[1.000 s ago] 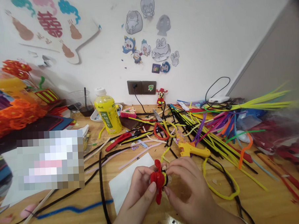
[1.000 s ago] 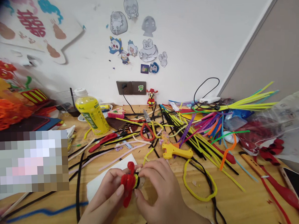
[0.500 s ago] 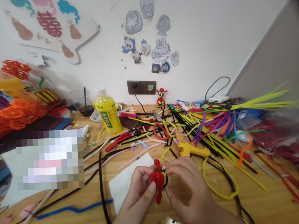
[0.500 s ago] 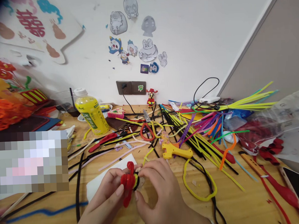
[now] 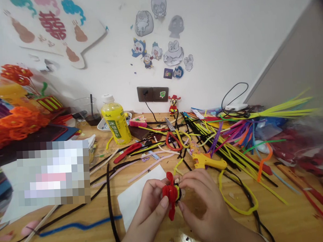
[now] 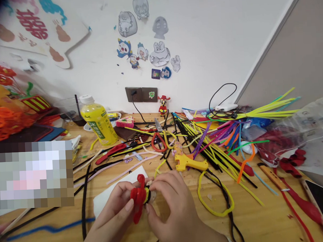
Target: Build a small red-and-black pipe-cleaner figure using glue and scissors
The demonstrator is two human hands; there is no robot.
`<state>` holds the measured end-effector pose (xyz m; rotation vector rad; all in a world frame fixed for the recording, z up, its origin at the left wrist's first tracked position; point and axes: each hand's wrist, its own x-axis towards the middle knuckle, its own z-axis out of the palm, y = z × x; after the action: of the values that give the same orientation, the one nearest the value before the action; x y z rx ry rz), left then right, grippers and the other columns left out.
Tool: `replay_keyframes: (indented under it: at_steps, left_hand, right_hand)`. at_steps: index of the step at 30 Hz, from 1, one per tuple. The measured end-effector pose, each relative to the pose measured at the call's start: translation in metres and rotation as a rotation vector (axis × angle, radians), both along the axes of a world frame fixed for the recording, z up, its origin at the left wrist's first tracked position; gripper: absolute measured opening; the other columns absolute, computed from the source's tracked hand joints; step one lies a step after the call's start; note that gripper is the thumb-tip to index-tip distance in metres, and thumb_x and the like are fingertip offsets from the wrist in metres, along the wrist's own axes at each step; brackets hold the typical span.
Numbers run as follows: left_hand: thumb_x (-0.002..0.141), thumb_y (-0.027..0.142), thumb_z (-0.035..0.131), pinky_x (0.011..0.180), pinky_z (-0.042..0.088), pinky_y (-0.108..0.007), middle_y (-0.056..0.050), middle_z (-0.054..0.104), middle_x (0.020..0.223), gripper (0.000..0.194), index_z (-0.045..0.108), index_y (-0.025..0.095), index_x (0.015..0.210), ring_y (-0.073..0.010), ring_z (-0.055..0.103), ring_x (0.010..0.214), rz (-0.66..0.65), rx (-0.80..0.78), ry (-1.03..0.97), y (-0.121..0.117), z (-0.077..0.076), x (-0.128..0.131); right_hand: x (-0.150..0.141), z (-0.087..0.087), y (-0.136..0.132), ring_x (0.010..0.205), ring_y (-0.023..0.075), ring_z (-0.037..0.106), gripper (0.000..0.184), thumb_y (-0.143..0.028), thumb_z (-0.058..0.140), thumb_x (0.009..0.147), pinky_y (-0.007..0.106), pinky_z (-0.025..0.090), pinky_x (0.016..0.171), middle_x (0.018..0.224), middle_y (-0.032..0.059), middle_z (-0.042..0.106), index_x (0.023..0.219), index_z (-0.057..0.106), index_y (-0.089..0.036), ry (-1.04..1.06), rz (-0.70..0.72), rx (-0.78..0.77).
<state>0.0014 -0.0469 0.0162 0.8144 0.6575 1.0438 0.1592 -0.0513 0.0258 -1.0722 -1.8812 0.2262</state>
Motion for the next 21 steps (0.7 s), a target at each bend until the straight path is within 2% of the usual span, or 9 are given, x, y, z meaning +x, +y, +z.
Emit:
replay_keyframes:
  at_steps: [5, 21]
  left_hand:
    - [0.078, 0.031, 0.059, 0.085, 0.032, -0.034, -0.003, 0.062, 0.101, 0.011, 0.052, 0.025, 0.084, -0.0217, 0.049, 0.104, -0.018, 0.019, -0.008, 0.0012, -0.0034, -0.0012]
    - [0.078, 0.03, 0.059, 0.085, 0.035, -0.034, -0.003, 0.061, 0.099, 0.009, 0.055, 0.024, 0.083, -0.02, 0.052, 0.096, 0.002, 0.015, 0.0, 0.0002, 0.0006, -0.0014]
  right_hand:
    - [0.0009, 0.0021, -0.0005, 0.083, 0.0218, 0.055, 0.023, -0.014, 0.053, 0.069, 0.038, 0.046, 0.072, 0.087, 0.0073, 0.058, 0.092, 0.054, -0.019, 0.005, 0.02, 0.016]
    - [0.0006, 0.0001, -0.0006, 0.083, 0.0212, 0.054, 0.025, -0.009, 0.054, 0.067, 0.037, 0.046, 0.072, 0.087, 0.0066, 0.059, 0.09, 0.055, -0.019, 0.005, -0.002, 0.021]
